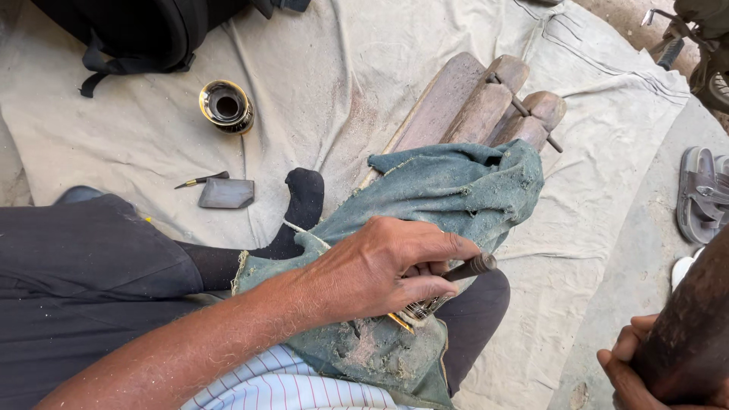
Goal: The person sits on the ground and hammers an engraved brass vase with a wooden mallet, shaping the metal against a cloth-covered wooden form on their lap. They periodically rotate and reposition the vase and briefly handle a second brass vessel beside them.
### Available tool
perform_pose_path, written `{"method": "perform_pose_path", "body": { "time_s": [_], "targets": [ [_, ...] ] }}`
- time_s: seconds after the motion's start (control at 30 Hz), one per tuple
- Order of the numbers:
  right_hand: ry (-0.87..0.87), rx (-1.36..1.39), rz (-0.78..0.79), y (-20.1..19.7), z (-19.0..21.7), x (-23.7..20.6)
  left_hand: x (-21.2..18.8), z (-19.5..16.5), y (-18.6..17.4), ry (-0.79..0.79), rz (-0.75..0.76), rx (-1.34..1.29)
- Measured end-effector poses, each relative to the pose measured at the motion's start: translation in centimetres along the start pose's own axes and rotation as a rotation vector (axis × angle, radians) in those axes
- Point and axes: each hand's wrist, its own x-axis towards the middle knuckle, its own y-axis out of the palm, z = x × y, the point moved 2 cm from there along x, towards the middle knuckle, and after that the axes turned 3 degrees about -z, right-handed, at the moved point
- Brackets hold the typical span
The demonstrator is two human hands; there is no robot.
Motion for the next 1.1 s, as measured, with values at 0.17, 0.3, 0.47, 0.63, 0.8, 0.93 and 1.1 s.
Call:
{"method": "perform_pose_path", "body": {
  "time_s": [0.17,0.3,0.47,0.63,0.8,0.93,1.1],
  "targets": [
    [-0.198,-0.25,-0.175,-0.3,-0.7,-0.3,-0.1,0.4,0.1,-0.064,-0.042,0.009],
    [-0.118,-0.443,-0.156,-0.5,-1.3,0.8,0.1,0.7,0.0,-0.071,-0.067,0.013],
    [-0.296,-0.606,-0.286,0.3,2.4,0.5,0.2,0.9,-0.1,-0.108,-0.088,0.041],
    [-0.373,-0.722,-0.149,2.2,10.3,0.2,-0.4,0.8,0.2,-0.15,-0.125,0.04],
    [-0.504,-0.746,-0.059,4.1,16.1,-0.3,-0.8,0.6,0.3,-0.069,-0.151,0.058],
    [-0.426,-0.707,-0.053,4.4,17.2,-0.4,-0.8,0.7,0.1,-0.092,-0.145,0.025],
    [-0.295,-0.852,0.055,3.0,17.1,0.8,-0.5,0.8,0.0,-0.045,-0.153,0.016]
  ]
}}
